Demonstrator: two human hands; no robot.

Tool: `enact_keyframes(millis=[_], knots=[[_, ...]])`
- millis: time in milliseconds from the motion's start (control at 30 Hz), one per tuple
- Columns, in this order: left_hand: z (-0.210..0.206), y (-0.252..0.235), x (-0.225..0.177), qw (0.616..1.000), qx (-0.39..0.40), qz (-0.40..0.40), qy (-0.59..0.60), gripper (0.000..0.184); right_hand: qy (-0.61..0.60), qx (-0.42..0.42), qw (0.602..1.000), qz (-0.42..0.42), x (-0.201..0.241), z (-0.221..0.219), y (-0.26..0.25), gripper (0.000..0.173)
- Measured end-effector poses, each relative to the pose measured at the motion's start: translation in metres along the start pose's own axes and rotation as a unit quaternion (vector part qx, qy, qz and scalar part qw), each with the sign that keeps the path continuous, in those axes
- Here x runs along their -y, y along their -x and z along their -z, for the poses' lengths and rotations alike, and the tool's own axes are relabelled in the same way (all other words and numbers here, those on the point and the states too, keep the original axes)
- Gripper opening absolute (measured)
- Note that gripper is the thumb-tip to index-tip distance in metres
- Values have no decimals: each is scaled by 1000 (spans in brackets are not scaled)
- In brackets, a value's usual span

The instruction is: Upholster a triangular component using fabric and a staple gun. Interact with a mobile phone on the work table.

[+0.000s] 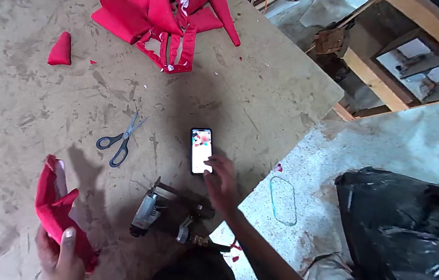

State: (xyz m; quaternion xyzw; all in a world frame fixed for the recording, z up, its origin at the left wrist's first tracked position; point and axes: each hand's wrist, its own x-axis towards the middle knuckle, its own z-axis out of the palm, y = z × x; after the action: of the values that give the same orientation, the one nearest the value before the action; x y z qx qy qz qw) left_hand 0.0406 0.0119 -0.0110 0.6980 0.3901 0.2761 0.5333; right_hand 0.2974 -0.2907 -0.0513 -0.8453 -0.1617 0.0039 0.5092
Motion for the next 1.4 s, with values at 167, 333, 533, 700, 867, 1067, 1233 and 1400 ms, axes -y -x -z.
enact_keyframes(millis=[167, 333, 533, 700, 867, 1067, 1233, 1400], knots=[[4, -40, 16, 979, 19, -48, -195, 90, 69, -27, 996, 57, -57, 20, -38, 32], [5, -52, 40, 961, 43, -3, -274, 88, 116, 18, 993, 35, -57, 10, -71, 37], [-10, -47, 54, 938, -7, -20, -345, 92, 185, 39, 981, 33, -54, 5, -83, 40], [-13, -49, 55, 926, -16, -19, -378, 90, 188, 39, 981, 12, -51, 4, -83, 43], [-16, -49, 56, 913, -26, -16, -406, 89, 59, -22, 998, 25, -53, 7, -76, 39], [-19, -48, 56, 903, -24, -5, -428, 89, 57, -15, 998, 27, -51, 11, -72, 38], [-21, -49, 53, 893, -18, 0, -449, 90, 37, -47, 997, 49, -59, 7, -78, 37], [-21, -47, 54, 882, -14, -5, -471, 88, 37, -55, 997, 42, -62, 7, -75, 36]])
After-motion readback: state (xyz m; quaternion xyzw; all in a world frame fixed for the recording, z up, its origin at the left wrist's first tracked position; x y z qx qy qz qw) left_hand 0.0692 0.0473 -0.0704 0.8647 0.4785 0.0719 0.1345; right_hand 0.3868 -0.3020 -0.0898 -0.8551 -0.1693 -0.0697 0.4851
